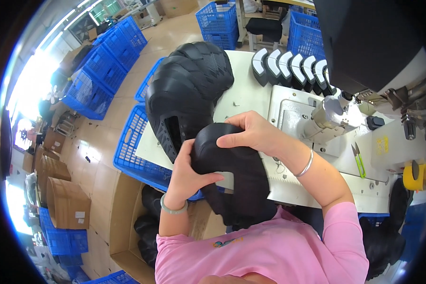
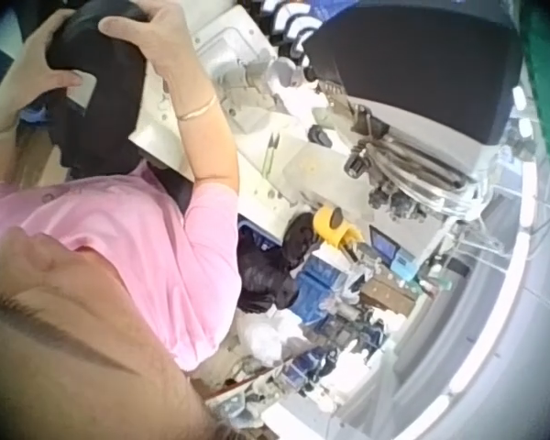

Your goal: Stitching leather shoe components together using an industrial sewing machine.

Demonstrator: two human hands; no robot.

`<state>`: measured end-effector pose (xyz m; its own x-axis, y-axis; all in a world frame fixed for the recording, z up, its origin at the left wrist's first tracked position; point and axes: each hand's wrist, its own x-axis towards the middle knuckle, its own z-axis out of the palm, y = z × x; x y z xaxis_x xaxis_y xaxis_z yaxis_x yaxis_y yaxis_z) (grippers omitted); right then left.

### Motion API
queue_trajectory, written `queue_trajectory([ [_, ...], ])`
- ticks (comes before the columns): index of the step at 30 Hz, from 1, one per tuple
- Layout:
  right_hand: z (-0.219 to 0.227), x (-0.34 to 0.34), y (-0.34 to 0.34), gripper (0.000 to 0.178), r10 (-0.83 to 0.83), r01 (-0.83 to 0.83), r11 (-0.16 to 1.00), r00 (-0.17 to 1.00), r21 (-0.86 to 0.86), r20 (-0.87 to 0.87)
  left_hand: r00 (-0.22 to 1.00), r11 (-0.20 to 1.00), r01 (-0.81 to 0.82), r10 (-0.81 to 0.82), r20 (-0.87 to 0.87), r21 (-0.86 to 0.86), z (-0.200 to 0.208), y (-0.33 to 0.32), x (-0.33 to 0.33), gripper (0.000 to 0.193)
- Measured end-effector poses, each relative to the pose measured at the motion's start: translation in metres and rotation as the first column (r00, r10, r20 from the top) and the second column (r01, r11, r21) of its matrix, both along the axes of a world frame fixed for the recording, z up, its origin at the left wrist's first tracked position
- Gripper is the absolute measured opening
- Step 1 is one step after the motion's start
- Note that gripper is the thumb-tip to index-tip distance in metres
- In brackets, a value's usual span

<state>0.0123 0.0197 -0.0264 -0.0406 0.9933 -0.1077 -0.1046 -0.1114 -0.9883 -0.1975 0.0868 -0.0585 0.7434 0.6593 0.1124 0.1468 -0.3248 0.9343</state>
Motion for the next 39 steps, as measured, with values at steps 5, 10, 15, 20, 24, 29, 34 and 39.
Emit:
queue_trajectory([
  [5,-0.019,0.006,0.042,0.039,-0.054,0.058,0.989,0.998,0.133,-0.028,0.913,0.9,-0.404,0.408,0.013,0.16,-0.009,0.038,-0.026,0.079],
  [10,-0.037,0.036,0.118,0.043,-0.588,0.576,0.809,0.797,0.118,0.14,0.899,0.69,-0.391,0.427,0.093,0.609,-0.007,0.09,-0.031,0.085],
  [15,-0.059,0.076,0.179,0.068,-0.709,0.728,0.683,0.681,-0.062,0.184,0.861,0.601,-0.509,0.37,0.35,0.616,-0.002,0.115,-0.011,0.089],
  [20,-0.07,0.094,0.209,0.073,-0.722,0.717,0.663,0.688,-0.215,0.07,0.903,0.834,-0.421,0.347,0.252,0.357,-0.027,0.101,-0.01,0.104],
  [24,-0.071,0.098,0.225,0.077,-0.672,0.673,0.689,0.732,-0.268,0.112,0.926,0.964,-0.246,0.263,0.272,-0.096,-0.036,0.122,-0.016,0.115],
  [29,-0.094,0.09,0.244,0.081,-0.594,0.576,0.788,0.804,-0.217,-0.027,0.92,0.981,-0.129,0.174,0.353,-0.146,-0.032,0.186,-0.001,0.117],
  [34,-0.127,0.101,0.224,0.073,-0.58,0.591,0.802,0.805,-0.09,0.121,0.923,0.977,-0.088,0.153,0.354,-0.193,-0.05,0.187,-0.008,0.101],
  [39,-0.125,0.09,0.167,0.05,-0.367,0.354,0.922,0.927,-0.157,-0.07,0.922,0.999,-0.054,0.049,0.385,0.003,-0.061,0.132,-0.021,0.107],
])
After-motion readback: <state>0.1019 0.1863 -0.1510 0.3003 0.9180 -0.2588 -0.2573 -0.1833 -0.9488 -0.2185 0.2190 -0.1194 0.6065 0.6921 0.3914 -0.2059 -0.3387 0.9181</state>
